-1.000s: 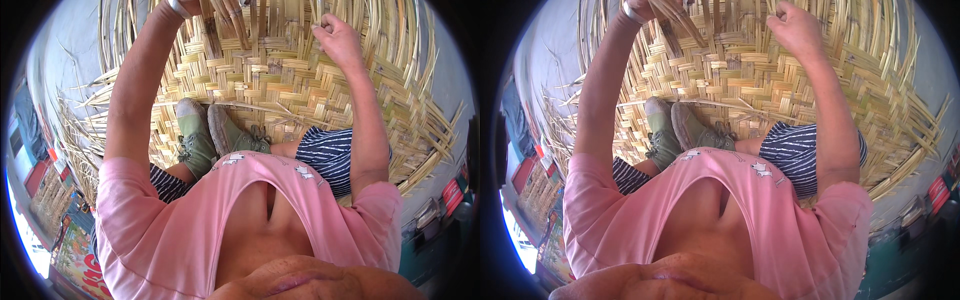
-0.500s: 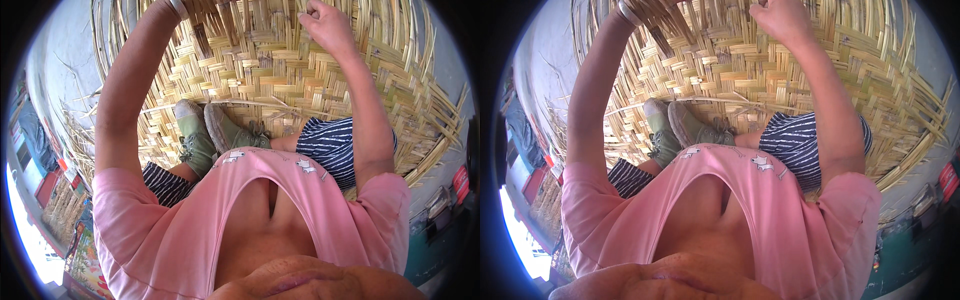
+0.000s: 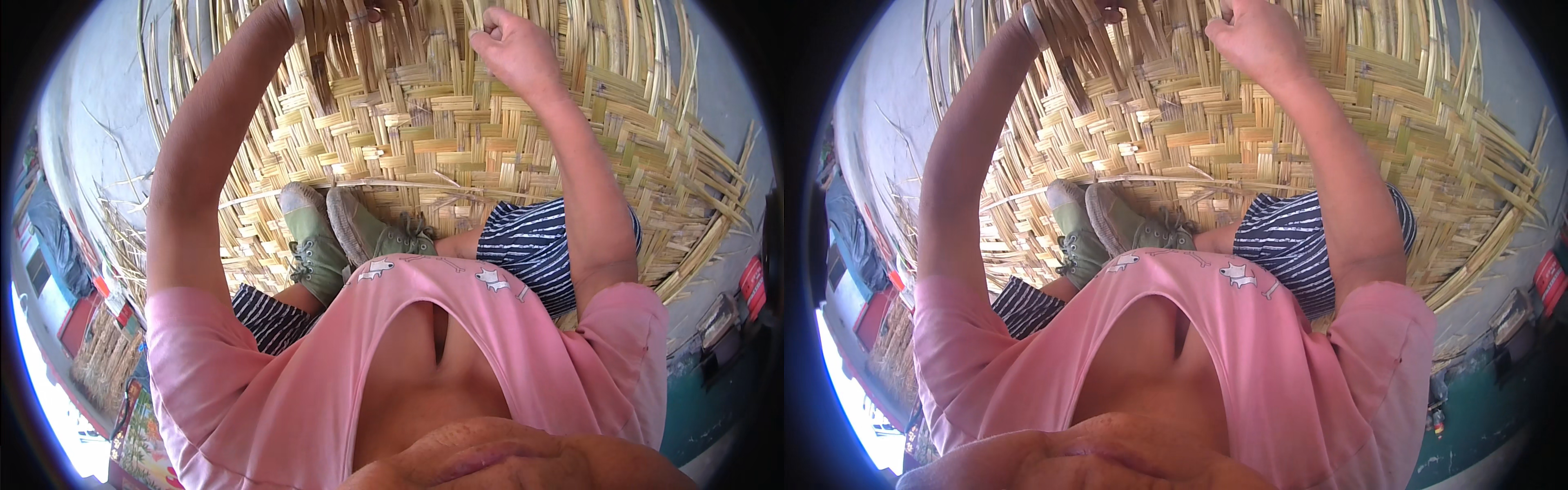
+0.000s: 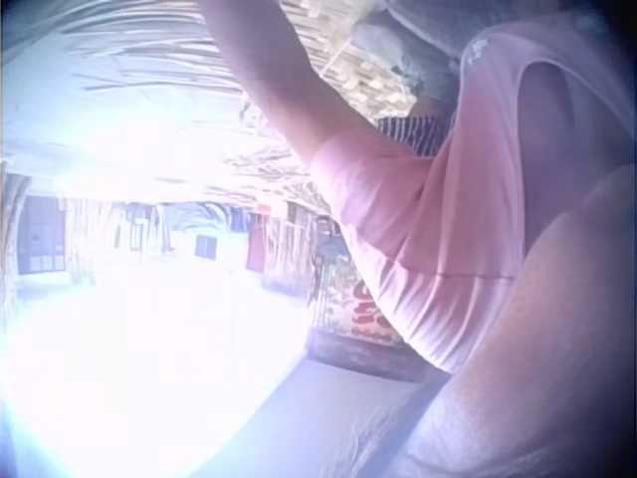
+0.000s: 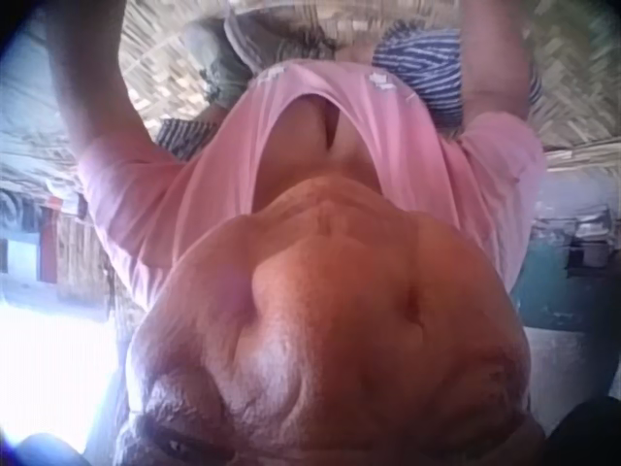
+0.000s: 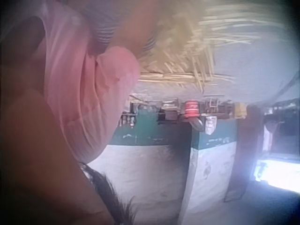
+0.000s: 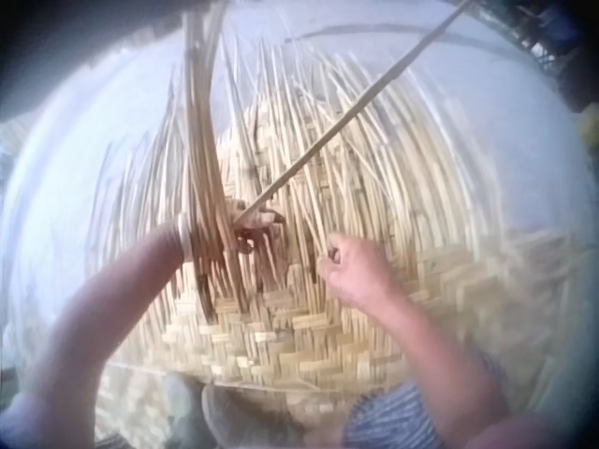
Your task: The person weaves a large circular basket by hand, interlacing dried palm strips in an over-under pattern. They repeatedly pull and tighten the strips to maintain tension and shape.
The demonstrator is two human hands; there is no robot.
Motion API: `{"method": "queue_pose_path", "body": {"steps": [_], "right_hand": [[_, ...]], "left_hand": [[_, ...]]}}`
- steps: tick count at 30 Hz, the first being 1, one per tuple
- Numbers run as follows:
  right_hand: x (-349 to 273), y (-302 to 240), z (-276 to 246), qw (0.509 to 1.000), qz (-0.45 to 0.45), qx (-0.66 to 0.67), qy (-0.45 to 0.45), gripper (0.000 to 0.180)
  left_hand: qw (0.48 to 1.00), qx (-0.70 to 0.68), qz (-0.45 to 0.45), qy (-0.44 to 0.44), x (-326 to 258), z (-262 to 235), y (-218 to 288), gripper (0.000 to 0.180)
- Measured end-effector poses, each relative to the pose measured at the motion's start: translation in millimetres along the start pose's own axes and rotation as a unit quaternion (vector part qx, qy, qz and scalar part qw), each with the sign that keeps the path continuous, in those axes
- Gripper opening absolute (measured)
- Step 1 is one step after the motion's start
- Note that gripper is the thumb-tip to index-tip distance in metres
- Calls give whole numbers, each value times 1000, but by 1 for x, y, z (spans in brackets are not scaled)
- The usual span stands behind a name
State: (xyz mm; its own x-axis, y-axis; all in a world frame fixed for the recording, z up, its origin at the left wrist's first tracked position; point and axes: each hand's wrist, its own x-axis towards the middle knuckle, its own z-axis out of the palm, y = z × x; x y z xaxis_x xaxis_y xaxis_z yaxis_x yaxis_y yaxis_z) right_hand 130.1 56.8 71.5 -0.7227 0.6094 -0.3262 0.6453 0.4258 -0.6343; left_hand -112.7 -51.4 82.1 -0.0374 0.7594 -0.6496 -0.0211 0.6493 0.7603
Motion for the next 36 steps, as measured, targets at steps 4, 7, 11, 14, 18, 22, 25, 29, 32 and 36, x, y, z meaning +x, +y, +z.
{"method": "queue_pose_path", "body": {"steps": [4,7,11,14,18,22,25,29,32,36], "right_hand": [[7,19,13,1000,-13,28,4,20],[5,13,11,998,-59,-6,21,20],[7,15,9,999,-26,-25,6,20],[8,16,12,998,-49,-25,21,21],[7,12,14,998,-54,-28,30,23],[6,12,13,998,-49,-18,17,24],[5,10,11,997,-61,-34,16,23],[5,11,10,997,-64,-41,2,19],[-1,5,6,986,-128,-100,-32,24],[0,8,7,971,-180,-148,-56,35]], "left_hand": [[999,-3,37,12,3,8,3,83],[993,-84,80,-27,5,-2,-21,75],[985,-167,41,-11,18,-2,-21,55],[981,-187,42,-4,19,-4,-25,44],[978,-182,88,-53,9,5,-17,51],[989,-138,35,-27,4,12,-11,56],[989,-134,24,-57,20,-6,-28,42],[984,-176,32,-15,20,4,-24,33],[986,-163,46,4,10,7,-20,37],[987,-147,58,36,1,6,-21,41]]}}
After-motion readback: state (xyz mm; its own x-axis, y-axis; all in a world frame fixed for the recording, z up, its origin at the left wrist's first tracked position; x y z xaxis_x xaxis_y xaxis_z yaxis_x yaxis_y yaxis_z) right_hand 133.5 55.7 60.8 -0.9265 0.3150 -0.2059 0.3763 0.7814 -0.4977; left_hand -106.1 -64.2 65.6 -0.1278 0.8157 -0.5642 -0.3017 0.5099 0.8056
